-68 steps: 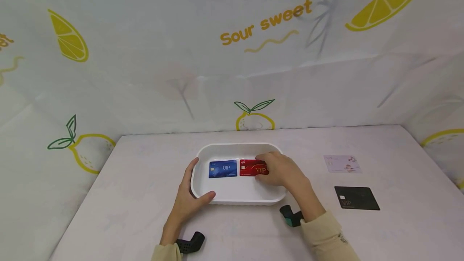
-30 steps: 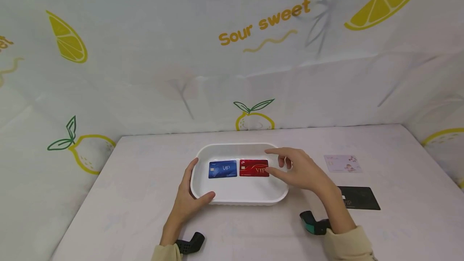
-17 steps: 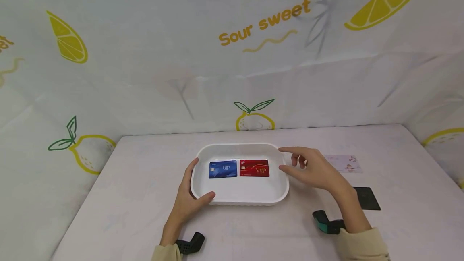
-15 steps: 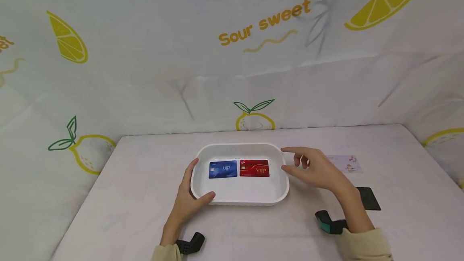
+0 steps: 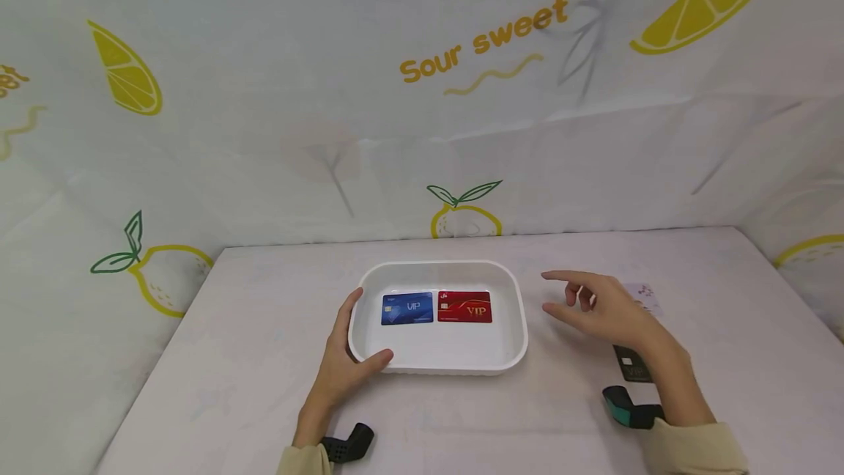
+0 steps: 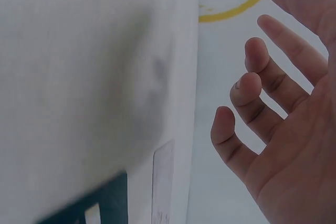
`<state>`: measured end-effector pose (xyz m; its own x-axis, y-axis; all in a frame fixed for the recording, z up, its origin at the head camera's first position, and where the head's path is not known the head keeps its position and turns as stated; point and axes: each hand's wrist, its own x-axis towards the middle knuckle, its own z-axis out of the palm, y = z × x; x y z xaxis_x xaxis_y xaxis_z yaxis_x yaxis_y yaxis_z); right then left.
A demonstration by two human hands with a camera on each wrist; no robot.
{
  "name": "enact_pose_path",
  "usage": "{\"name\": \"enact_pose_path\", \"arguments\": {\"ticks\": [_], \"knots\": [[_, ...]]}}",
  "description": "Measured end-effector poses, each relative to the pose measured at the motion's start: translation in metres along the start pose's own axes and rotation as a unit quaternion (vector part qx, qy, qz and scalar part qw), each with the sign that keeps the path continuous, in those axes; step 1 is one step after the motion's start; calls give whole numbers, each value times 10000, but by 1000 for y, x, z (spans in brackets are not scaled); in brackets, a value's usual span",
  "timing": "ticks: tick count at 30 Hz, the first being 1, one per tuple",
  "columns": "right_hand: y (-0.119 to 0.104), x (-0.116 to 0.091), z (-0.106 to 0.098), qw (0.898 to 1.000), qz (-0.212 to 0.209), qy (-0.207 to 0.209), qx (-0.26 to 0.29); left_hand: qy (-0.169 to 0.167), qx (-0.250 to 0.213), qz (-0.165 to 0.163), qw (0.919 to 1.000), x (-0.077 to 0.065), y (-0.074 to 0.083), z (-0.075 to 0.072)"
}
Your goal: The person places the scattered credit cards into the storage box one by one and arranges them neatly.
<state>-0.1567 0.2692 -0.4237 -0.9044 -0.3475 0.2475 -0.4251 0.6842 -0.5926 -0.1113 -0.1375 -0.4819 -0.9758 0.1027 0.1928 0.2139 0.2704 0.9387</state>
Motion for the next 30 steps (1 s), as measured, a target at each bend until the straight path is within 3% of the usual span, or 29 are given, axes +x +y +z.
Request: {"name": "enact_pose_path", "arguments": {"ticks": [30], "knots": [[67,-29,-37,9970,689,-226,-259,7,63,-72,10000,1,0,0]]}}
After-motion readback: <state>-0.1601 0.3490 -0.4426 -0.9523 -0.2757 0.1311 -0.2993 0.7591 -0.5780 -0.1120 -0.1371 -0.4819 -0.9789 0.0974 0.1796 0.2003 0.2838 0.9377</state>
